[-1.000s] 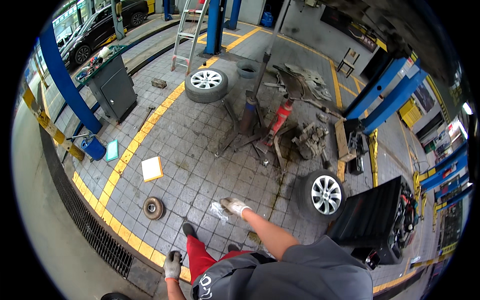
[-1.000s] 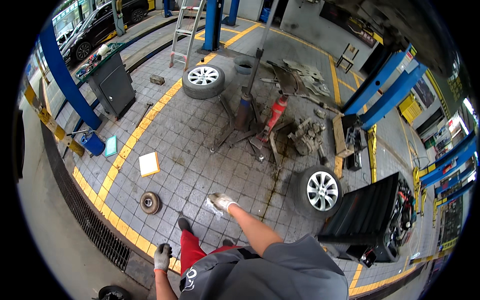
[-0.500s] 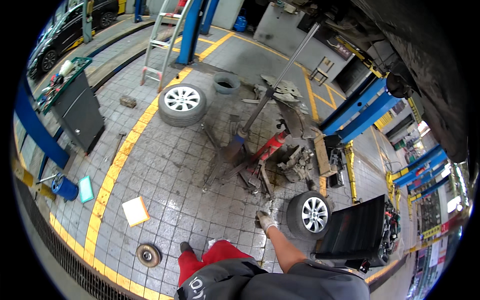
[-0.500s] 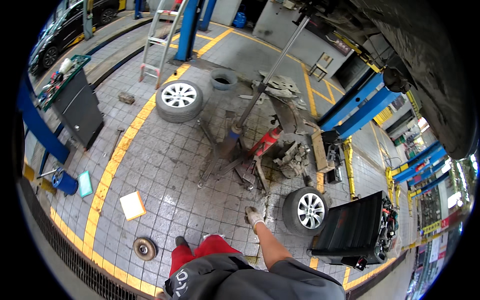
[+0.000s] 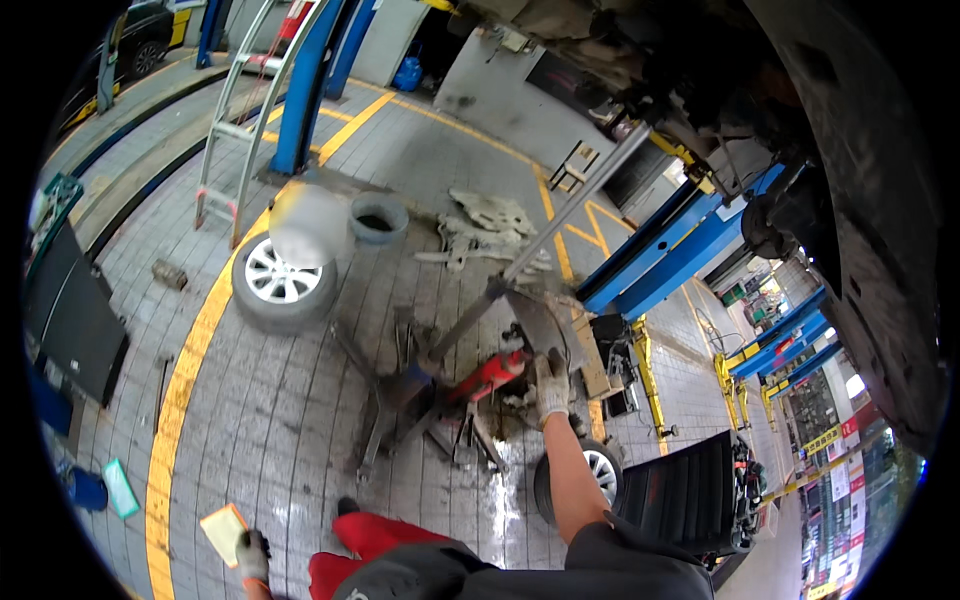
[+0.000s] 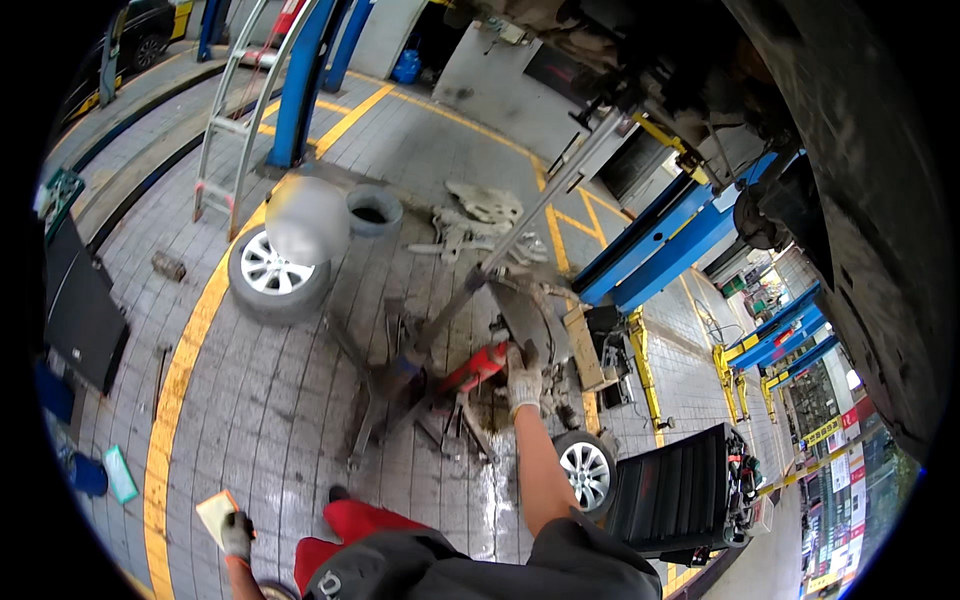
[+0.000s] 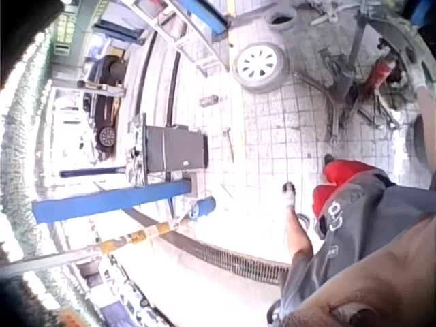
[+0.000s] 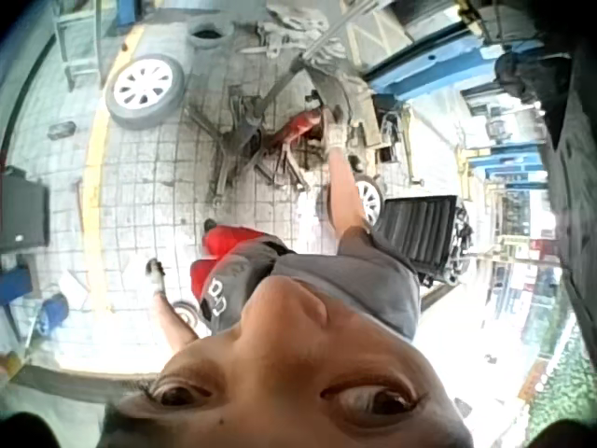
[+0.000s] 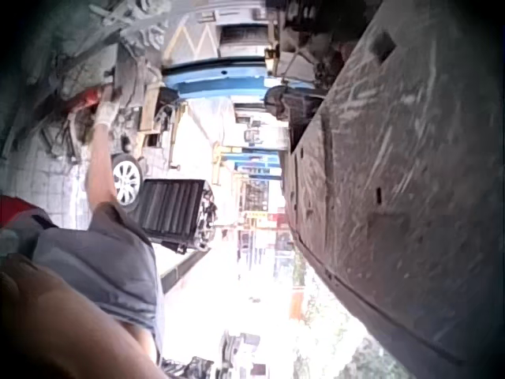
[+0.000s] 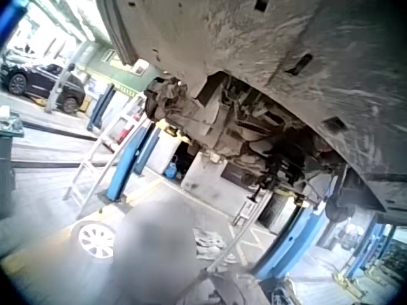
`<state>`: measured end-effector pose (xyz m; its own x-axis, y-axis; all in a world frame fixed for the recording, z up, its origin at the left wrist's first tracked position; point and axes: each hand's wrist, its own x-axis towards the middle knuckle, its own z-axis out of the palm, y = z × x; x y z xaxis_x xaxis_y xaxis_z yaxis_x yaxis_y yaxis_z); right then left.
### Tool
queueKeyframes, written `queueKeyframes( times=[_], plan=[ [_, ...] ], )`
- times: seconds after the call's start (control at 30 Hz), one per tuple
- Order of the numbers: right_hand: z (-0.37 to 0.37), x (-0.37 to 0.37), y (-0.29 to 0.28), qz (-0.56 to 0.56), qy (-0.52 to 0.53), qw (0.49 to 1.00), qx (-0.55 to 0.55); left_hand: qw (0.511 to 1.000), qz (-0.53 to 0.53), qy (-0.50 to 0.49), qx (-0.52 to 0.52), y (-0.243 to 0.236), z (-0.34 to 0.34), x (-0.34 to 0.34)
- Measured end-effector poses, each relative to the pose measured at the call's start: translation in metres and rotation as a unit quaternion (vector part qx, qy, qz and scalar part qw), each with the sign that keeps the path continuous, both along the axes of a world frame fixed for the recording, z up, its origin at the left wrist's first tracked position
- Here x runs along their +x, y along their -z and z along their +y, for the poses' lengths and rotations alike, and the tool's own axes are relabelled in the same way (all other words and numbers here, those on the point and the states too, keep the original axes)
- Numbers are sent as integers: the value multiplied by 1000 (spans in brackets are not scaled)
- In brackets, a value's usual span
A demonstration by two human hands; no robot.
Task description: The person retrieves a bottle of red lubricant and pours it into the center of a turbocharger component resting on the floor. They rotate the turbocharger to distribute the fluid and continue pouring in several stages.
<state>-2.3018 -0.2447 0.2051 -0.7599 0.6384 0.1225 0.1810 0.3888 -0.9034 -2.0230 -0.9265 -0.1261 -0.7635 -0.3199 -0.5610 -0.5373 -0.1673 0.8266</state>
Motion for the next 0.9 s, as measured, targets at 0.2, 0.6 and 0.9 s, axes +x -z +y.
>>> queueKeyframes(
  times=[0.2,0.6,0.9],
  plan=[
    [62,-191,-111,90,13,977,191,985,-165,41,31,75,35,-22],
    [3,-292,-174,332,65,939,-62,915,-349,42,199,69,25,-148],
    [-18,-296,-177,315,127,940,-25,952,-210,222,-3,87,-27,-503]
  ],
)
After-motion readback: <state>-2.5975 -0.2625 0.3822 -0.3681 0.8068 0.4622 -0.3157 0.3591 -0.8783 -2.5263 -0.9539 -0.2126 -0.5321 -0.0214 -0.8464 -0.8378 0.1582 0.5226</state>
